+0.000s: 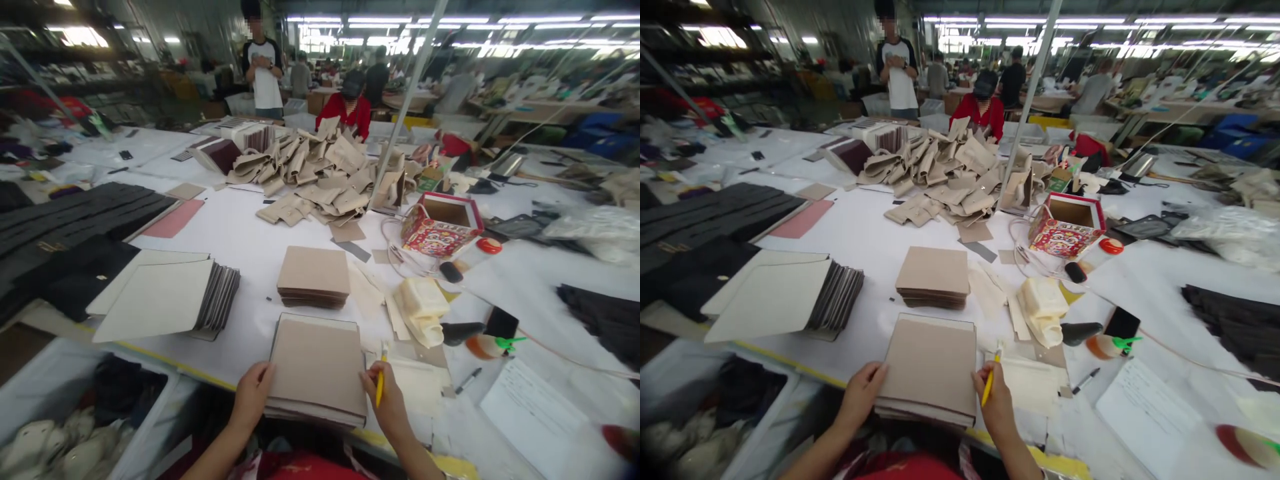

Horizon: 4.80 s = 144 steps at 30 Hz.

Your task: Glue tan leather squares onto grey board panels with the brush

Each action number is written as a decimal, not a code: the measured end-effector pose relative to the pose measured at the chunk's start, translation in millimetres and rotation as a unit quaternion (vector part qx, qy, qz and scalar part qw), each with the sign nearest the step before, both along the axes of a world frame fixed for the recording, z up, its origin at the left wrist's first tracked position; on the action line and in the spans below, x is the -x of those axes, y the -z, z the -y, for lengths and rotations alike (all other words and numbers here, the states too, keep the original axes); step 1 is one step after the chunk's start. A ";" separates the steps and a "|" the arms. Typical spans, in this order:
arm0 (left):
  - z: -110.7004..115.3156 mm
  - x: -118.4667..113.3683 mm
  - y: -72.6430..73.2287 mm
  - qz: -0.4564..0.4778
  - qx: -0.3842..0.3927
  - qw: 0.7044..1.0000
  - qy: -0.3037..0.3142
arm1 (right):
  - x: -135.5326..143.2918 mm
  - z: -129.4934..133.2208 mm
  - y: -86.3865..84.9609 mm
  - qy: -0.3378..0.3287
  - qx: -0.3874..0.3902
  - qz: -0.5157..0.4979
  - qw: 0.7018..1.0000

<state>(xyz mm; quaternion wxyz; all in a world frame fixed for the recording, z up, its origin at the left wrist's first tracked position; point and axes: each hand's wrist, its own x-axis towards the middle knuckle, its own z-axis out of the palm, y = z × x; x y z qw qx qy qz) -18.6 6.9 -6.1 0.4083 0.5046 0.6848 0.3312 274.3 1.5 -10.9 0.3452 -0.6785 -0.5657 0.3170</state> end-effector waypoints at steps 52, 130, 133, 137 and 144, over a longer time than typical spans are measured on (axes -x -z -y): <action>-47.4 17.9 19.9 -0.072 0.067 0.992 0.079 | 16.1 -34.9 -13.7 -0.059 0.111 0.154 0.980; -36.3 -61.0 29.5 -0.402 -0.236 0.804 0.369 | -39.4 55.5 97.0 0.000 -0.009 0.206 0.979; -35.9 -62.2 27.0 -0.400 -0.228 0.808 0.367 | -52.2 53.3 89.5 0.018 0.002 0.184 0.983; -37.9 -60.2 25.1 -0.391 -0.215 0.813 0.374 | -67.0 53.3 65.7 0.073 0.017 0.162 0.984; -39.5 -79.3 -10.2 -0.286 -0.179 0.856 0.391 | -61.8 40.8 -27.1 0.125 -0.052 0.028 0.990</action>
